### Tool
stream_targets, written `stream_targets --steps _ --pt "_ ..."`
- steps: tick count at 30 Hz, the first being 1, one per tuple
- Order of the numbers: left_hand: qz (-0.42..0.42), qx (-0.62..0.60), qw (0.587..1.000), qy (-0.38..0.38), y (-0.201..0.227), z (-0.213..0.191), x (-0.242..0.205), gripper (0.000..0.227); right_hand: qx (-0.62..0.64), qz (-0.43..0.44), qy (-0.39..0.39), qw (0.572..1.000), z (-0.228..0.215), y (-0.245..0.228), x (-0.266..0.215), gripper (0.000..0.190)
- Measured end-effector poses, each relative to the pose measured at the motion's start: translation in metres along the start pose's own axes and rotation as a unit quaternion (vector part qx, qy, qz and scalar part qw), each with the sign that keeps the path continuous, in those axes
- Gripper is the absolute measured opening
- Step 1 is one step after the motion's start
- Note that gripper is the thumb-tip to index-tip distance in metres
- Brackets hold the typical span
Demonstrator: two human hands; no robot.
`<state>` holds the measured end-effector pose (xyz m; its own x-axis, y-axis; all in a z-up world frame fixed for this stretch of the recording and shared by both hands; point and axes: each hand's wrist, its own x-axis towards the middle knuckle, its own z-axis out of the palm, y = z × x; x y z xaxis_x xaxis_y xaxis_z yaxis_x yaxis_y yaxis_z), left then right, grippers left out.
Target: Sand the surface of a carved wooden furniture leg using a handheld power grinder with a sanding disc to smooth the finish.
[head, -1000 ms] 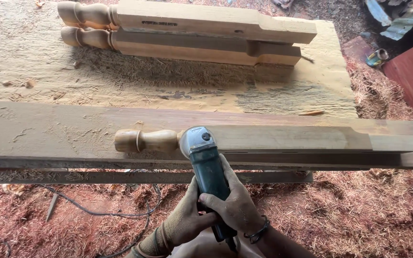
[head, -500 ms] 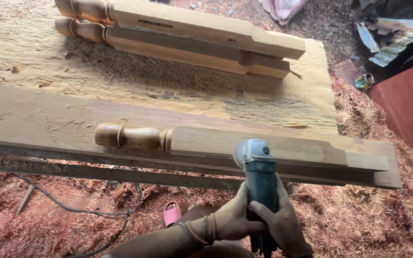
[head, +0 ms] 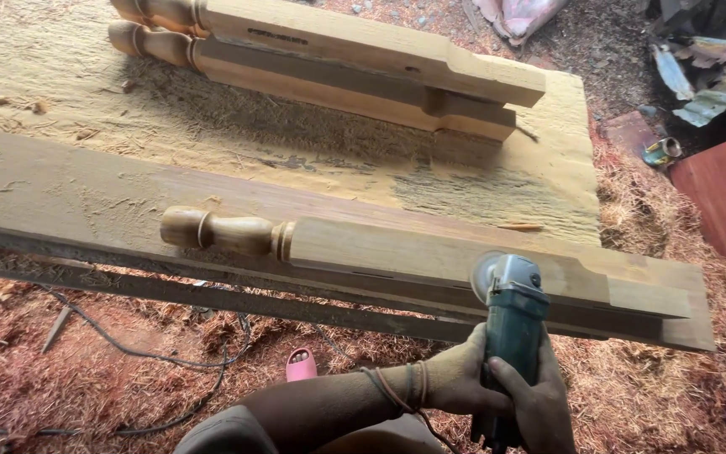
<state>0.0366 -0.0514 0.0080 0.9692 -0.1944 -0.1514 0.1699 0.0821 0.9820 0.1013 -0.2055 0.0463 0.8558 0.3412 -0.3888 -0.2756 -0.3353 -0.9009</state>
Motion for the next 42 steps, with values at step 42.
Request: stream_targets --steps 42 --pt "0.009 -0.134 0.99 0.053 0.01 0.016 -0.027 0.099 -0.02 -0.049 -0.09 0.995 0.007 -0.023 -0.013 0.103"
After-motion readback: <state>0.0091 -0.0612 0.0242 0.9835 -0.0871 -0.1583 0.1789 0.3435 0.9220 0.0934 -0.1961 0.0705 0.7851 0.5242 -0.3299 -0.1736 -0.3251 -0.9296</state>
